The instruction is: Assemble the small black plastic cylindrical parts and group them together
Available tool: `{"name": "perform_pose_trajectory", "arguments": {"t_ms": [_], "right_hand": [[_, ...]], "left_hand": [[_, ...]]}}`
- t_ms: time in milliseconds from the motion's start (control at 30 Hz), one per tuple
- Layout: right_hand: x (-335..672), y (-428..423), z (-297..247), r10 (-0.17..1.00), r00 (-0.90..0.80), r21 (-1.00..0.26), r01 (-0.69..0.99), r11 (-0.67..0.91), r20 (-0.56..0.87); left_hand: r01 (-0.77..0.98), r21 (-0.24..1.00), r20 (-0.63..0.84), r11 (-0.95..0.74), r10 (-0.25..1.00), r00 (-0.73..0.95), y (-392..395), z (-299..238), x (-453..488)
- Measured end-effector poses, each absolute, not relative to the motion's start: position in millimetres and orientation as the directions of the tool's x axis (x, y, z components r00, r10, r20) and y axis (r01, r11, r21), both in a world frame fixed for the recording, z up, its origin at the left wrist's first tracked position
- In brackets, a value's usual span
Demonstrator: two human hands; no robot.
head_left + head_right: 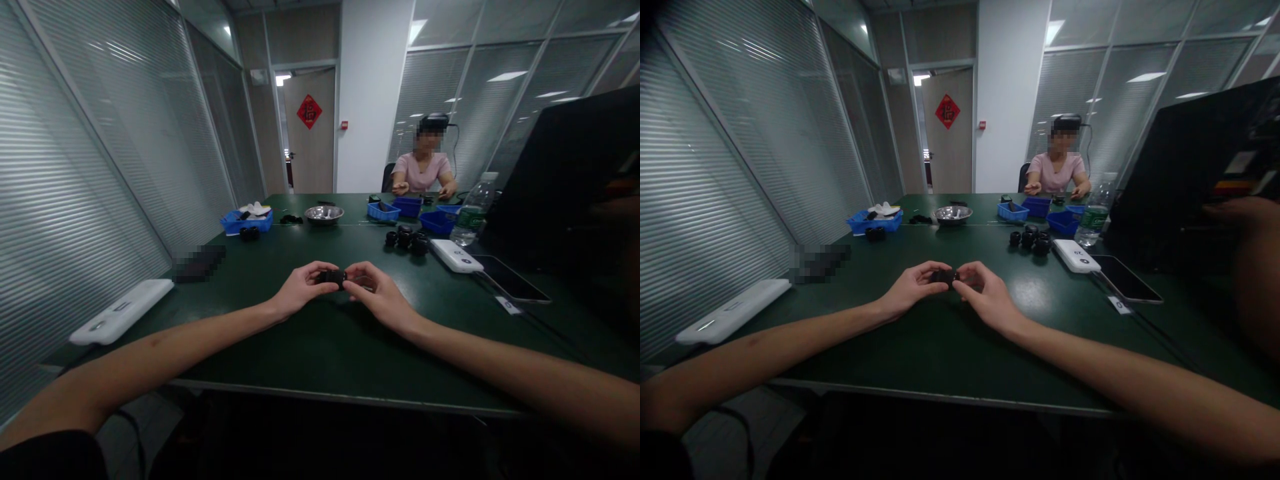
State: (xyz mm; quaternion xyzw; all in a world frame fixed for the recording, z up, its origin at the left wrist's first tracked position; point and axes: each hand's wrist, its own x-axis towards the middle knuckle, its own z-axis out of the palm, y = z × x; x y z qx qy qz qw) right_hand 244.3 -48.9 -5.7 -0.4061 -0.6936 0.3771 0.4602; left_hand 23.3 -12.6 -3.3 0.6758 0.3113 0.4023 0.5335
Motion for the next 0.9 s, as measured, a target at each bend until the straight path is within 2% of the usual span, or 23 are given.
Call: {"name": "perform_pose_trajectory", "arguments": {"t_ms": [167,300,400,667,800,900], "right_hand": [[245.3,-50.9,-2.4,0.889,-0.249,-0.875,0.209,0.436,0.383],[244.0,-50.3,-1.8,0.923,-0.194,-0.902,0.217,0.372,0.334],[243.7,-49.8,-2.7,0.928,-0.228,-0.913,0.218,0.344,0.295],[246.3,-50.1,-0.8,0.874,-0.252,-0.862,0.198,0.466,0.415],[245.7,-48.1,-2.1,0.924,-0.217,-0.903,0.23,0.362,0.315],[244.7,-47.9,-3.4,0.932,-0.25,-0.925,0.209,0.317,0.264]], "left_hand": [[-0.013,0.971,0.215,-0.24,0.844,0.491,-10.7,-5.7,23.0],[-0.021,0.964,0.239,-0.263,0.834,0.498,-12.1,-3.7,21.9],[-0.003,0.962,0.237,-0.273,0.83,0.505,-13.5,-1.8,21.6],[-0.011,0.972,0.211,-0.236,0.846,0.489,-15.7,0.8,25.0],[-0.011,0.97,0.219,-0.245,0.847,0.485,-16.6,2.0,24.8],[-0.003,0.967,0.225,-0.255,0.845,0.485,-15.4,0.1,24.5]]}}
